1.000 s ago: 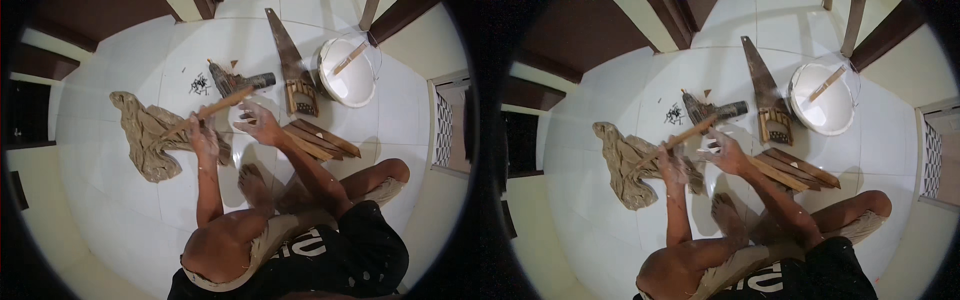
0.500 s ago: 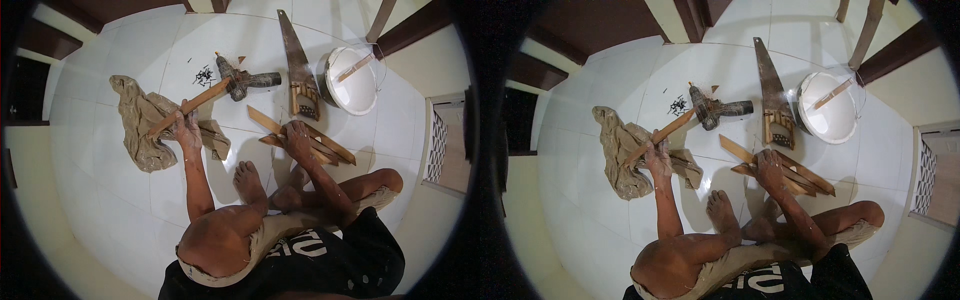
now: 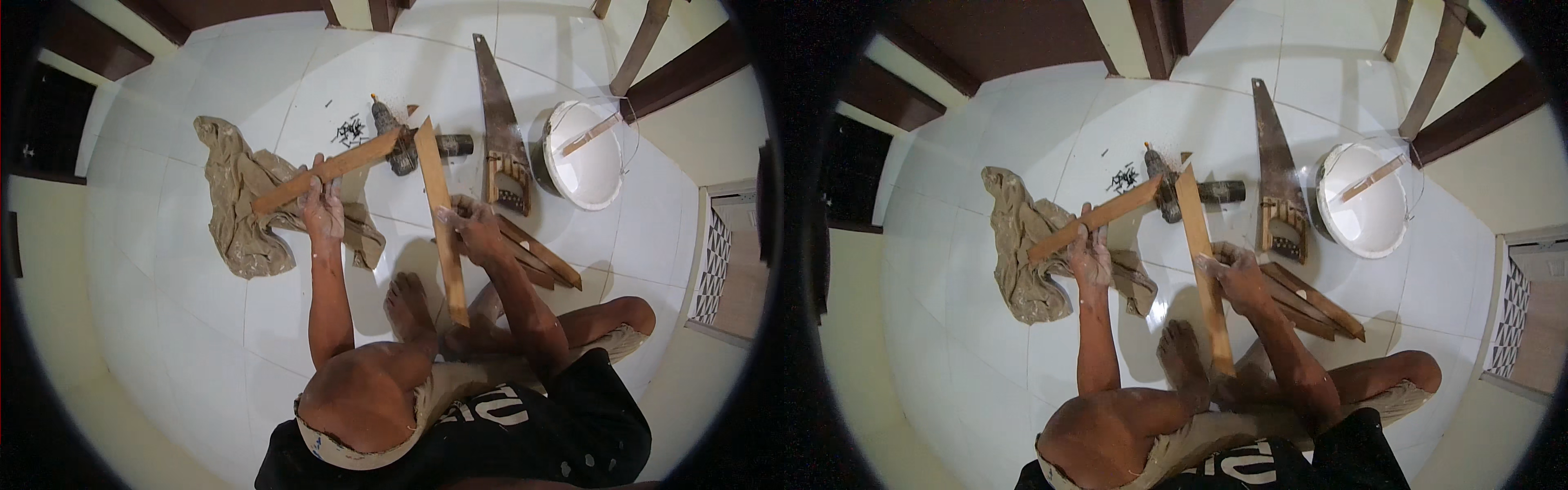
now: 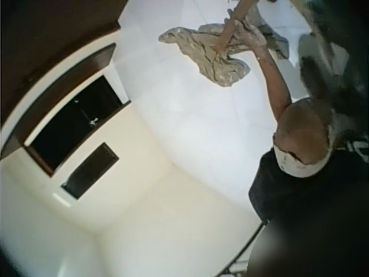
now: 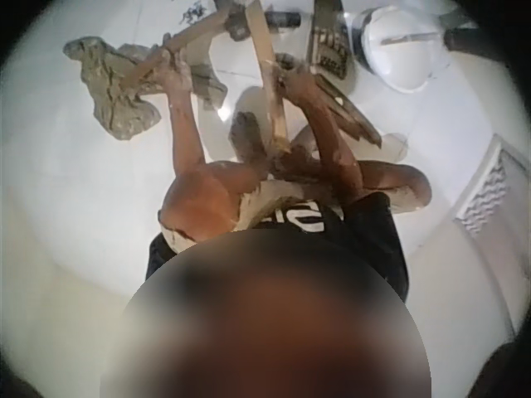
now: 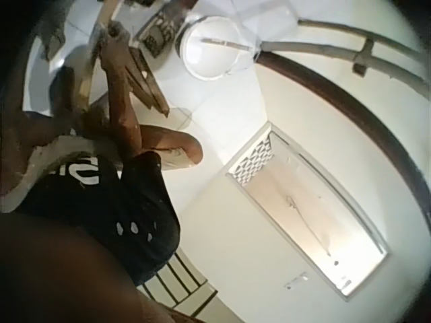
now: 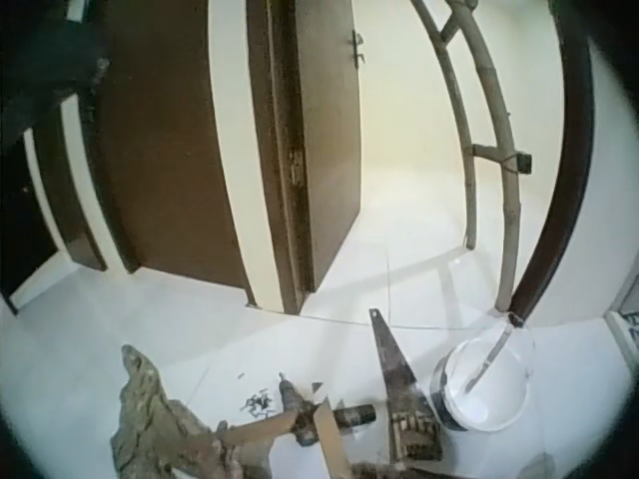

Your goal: The person saws pieces of wood with a hand saw and uses a power drill to drive screws into the wood.

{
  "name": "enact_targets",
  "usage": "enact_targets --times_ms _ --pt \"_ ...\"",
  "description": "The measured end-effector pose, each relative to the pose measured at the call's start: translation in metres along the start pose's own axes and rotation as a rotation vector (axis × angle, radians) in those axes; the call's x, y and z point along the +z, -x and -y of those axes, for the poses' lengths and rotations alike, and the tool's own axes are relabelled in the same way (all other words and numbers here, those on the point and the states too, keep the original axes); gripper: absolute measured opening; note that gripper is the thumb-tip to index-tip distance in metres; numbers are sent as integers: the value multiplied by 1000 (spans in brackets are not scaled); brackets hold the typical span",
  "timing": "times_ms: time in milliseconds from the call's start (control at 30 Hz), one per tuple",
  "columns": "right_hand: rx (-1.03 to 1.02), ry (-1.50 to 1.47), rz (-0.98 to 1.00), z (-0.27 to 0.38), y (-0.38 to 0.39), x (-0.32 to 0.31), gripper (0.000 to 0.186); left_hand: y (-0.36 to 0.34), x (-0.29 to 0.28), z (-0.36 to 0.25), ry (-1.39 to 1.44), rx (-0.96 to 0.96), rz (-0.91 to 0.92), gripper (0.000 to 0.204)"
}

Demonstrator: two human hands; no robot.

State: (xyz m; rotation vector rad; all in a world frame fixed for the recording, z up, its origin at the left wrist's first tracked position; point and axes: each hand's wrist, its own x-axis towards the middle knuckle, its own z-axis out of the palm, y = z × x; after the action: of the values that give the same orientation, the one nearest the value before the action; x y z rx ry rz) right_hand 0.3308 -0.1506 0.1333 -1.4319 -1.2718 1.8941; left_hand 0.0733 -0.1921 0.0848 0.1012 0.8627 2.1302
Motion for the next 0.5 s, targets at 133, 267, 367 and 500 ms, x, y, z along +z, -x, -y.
enact_targets --times_ms 133,267,367,500 --pt "0 -156 64 -1 -10 7 22 -8 0 1 23 8 45 45" --pt "-91 -20 57 -5 -11 11 22 -10 -6 2 28 8 48 42" --pt "-38 -21 40 -8 -10 8 22 -10 -7 4 71 -5 39 40" --pt "-53 -34 43 -5 -1 14 23 -8 -10 2 51 -1 38 38"
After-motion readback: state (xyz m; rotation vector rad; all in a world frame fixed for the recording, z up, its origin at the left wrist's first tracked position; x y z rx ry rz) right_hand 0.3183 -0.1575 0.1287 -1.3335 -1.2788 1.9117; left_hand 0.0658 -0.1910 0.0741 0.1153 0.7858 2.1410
